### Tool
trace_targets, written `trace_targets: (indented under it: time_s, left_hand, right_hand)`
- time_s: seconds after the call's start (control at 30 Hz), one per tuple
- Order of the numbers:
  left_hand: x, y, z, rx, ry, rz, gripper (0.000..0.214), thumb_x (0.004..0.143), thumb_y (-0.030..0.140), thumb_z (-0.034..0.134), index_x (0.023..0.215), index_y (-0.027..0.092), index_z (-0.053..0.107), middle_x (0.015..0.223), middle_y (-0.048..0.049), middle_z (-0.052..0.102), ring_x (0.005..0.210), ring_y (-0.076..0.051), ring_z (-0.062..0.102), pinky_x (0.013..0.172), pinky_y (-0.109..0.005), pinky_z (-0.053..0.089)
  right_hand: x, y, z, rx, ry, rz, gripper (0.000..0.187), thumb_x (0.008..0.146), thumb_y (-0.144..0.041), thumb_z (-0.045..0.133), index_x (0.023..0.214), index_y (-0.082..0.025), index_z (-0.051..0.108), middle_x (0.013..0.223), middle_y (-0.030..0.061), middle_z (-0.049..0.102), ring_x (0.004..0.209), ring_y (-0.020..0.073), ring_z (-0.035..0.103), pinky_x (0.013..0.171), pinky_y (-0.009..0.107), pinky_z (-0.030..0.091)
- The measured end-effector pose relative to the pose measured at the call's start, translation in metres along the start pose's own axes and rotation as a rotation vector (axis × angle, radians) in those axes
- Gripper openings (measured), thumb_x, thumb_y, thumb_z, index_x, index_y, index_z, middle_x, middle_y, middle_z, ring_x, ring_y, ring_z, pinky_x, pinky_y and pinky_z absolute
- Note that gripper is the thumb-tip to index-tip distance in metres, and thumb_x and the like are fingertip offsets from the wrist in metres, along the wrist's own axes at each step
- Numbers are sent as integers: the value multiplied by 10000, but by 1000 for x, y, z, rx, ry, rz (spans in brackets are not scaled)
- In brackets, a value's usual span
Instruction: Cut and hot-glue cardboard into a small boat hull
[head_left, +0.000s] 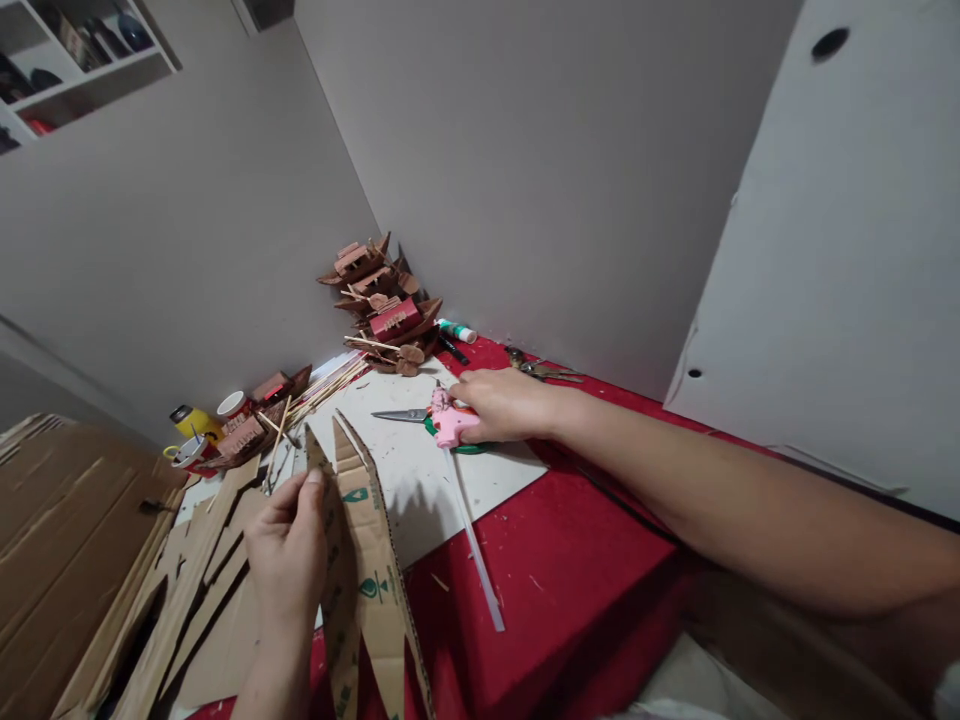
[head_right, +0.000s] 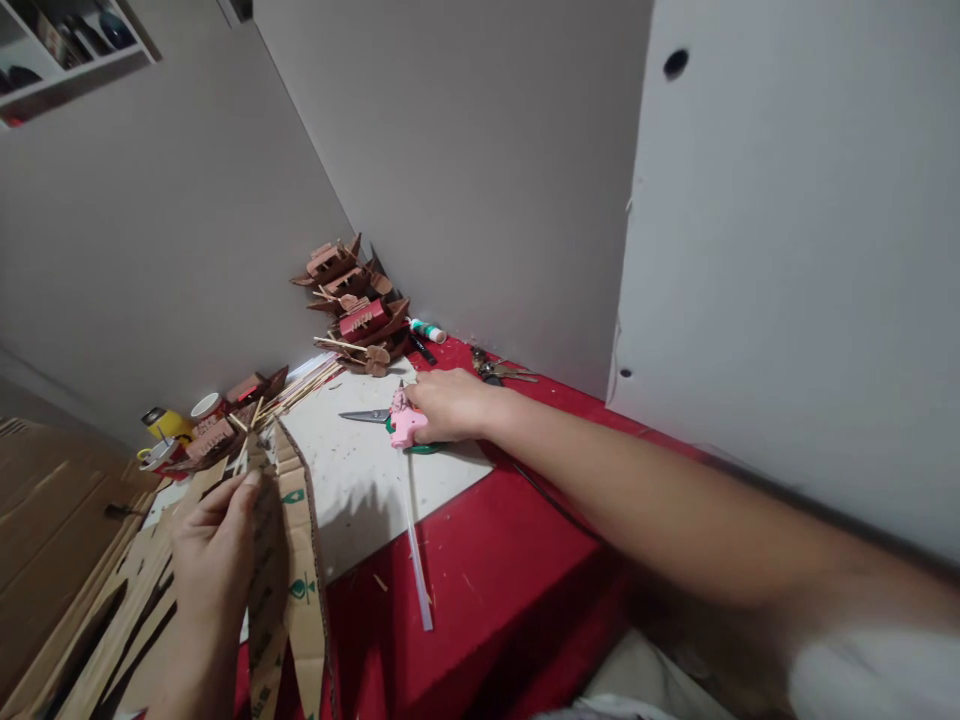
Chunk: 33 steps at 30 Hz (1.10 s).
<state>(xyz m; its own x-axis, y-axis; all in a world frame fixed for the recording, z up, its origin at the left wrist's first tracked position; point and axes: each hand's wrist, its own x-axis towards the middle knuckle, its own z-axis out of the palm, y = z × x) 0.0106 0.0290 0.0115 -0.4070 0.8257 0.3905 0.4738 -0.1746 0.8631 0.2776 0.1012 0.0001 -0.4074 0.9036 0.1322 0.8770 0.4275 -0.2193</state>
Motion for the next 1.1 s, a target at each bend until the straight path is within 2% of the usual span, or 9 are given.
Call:
trace_targets:
  time_s: [0.07, 0.13, 0.2, 0.27, 0.37, 0.5, 0.63, 0.77, 1.1]
  left_hand:
    - [-7, 0, 2, 16, -28, 35, 232, 688, 353, 697, 778, 159, 786, 704, -28, 740, 688, -187, 653, 615, -255, 515]
    - [-14, 0, 5, 37, -52, 63, 219, 714, 349, 690, 793, 169, 788, 707, -21, 741, 687, -185, 657, 616, -248, 515]
    - [-21, 1, 7, 62, -86, 98, 217, 743, 349, 680, 805, 171, 788, 704, -21, 740, 663, -183, 655, 599, -245, 512]
    - [-28, 3, 9, 77, -133, 149, 215, 774, 347, 667, 820, 173, 784, 717, -22, 742, 648, -179, 656, 594, -242, 510]
    - [-36, 3, 13, 112, -205, 216, 207, 817, 340, 645, 846, 184, 778, 726, -22, 742, 629, -165, 656, 587, -232, 501]
    - [-45, 2, 17, 176, -246, 333, 179, 834, 321, 643, 853, 203, 777, 772, -26, 751, 658, -161, 669, 611, -223, 505]
    - [-49, 0, 16, 178, -221, 304, 204, 812, 327, 681, 971, 232, 766, 877, -27, 768, 747, -175, 701, 688, -234, 534]
    - [-50, -2, 15, 143, -150, 245, 210, 773, 323, 730, 962, 235, 759, 844, -9, 765, 704, -155, 696, 677, -223, 538]
    - [-49, -4, 20, 136, -243, 267, 180, 779, 338, 715, 903, 214, 755, 823, -28, 746, 710, -173, 678, 691, -260, 518]
  right_hand:
    - [-4, -7, -3, 170, 103, -53, 467, 796, -449, 637, 1123, -116, 653, 1100, 171, 661, 993, 296, 616, 777, 365, 473]
    - [-9, -20, -5, 510, 230, -126, 435, 821, -408, 620, 1134, -108, 649, 1094, 137, 676, 964, 229, 623, 814, 325, 474]
    - [-17, -36, -4, 876, 220, -170, 407, 862, -440, 561, 1074, -111, 670, 987, 95, 695, 857, 178, 629, 758, 289, 484]
    - [-25, -52, -2, 1050, 174, -162, 403, 806, -450, 625, 1013, -108, 677, 919, 70, 690, 814, 164, 612, 718, 270, 478]
    - [-33, -66, 3, 1046, 43, -100, 296, 748, -380, 692, 881, -117, 665, 773, 14, 637, 694, 133, 551, 591, 228, 425]
    - [-33, -69, 9, 1021, 20, -45, 56, 778, -177, 614, 779, -122, 625, 681, -30, 557, 630, 96, 483, 558, 197, 367]
    - [-33, -64, 9, 971, 23, -71, 104, 801, -118, 571, 703, -122, 605, 626, -40, 503, 603, 89, 429, 551, 201, 320]
    - [-35, -63, 6, 925, -6, -96, 81, 813, -116, 576, 775, -109, 648, 680, -17, 582, 637, 101, 466, 577, 208, 325]
    - [-31, -59, 6, 886, -40, -112, 114, 810, -80, 563, 712, -116, 609, 668, -29, 572, 644, 95, 485, 582, 196, 325]
